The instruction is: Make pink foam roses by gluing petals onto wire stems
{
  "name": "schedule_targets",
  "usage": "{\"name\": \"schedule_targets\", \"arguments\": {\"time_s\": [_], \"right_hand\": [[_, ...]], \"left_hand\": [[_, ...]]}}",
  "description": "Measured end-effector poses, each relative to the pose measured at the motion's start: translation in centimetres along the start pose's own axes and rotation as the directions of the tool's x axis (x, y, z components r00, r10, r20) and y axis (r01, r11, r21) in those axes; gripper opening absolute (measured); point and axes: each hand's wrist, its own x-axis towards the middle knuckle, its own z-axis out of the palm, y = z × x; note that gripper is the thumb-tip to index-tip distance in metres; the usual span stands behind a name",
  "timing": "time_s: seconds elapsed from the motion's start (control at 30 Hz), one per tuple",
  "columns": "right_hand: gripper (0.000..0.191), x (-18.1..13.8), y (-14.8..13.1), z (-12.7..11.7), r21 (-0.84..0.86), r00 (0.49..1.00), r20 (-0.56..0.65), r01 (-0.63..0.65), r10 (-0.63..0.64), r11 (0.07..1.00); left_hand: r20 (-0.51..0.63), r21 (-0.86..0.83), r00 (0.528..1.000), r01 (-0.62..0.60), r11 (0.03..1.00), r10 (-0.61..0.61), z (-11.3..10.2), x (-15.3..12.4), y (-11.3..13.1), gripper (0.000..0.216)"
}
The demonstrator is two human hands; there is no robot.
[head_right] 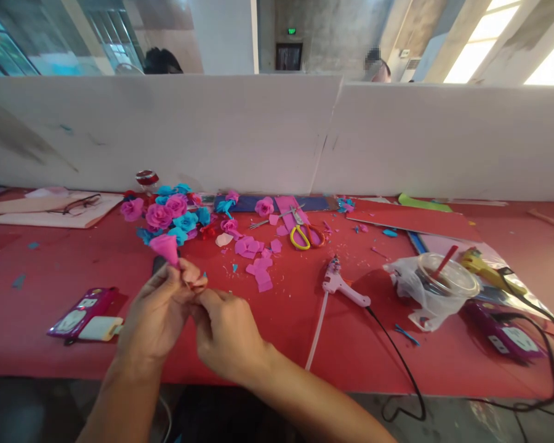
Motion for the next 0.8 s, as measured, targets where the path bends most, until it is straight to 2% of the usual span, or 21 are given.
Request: {"name": "schedule_targets", "arguments": {"time_s": [0.07,0.2,0.3,0.4,0.6,0.8], "right_hand": [[0.015,-0.3,0.8,0.0,0.065,0.995,0.018,-0.103,0.102,0.993],[0.023,-1.6,3.3,-0.5,0.082,0.956,0.034,-0.293,0.291,0.952],[0.024,-3.0,5.5,-1.5,0.009,0.926,-0.034,-0.376,0.376,0.926],[0.023,-4.0,7.6,-2.9,-0.021,0.895,-0.109,-0.436,0.432,0.900],[0.022,-3.0,9.1,-4.6,-0.004,0.885,-0.175,-0.440,0.432,0.898],[0.020,0.6,8.7,-4.0,0.029,0.902,-0.231,-0.370,0.366,0.929]], "left_hand": [[0.020,-0.078,0.987,0.162,0.984,-0.161,-0.1,0.6,-1.0,0.020],[0.052,-0.269,0.942,0.334,0.903,-0.333,-0.2,2.1,-4.0,0.010],[0.051,-0.323,0.916,0.391,0.862,-0.397,0.1,3.4,-5.8,0.004],[0.055,-0.302,0.900,0.428,0.852,-0.433,0.5,4.5,-6.8,0.011],[0.114,-0.273,0.898,0.440,0.855,-0.426,0.1,5.8,-8.2,0.008],[0.123,-0.249,0.871,0.492,0.834,-0.477,-0.9,6.4,-9.1,0.014]]}}
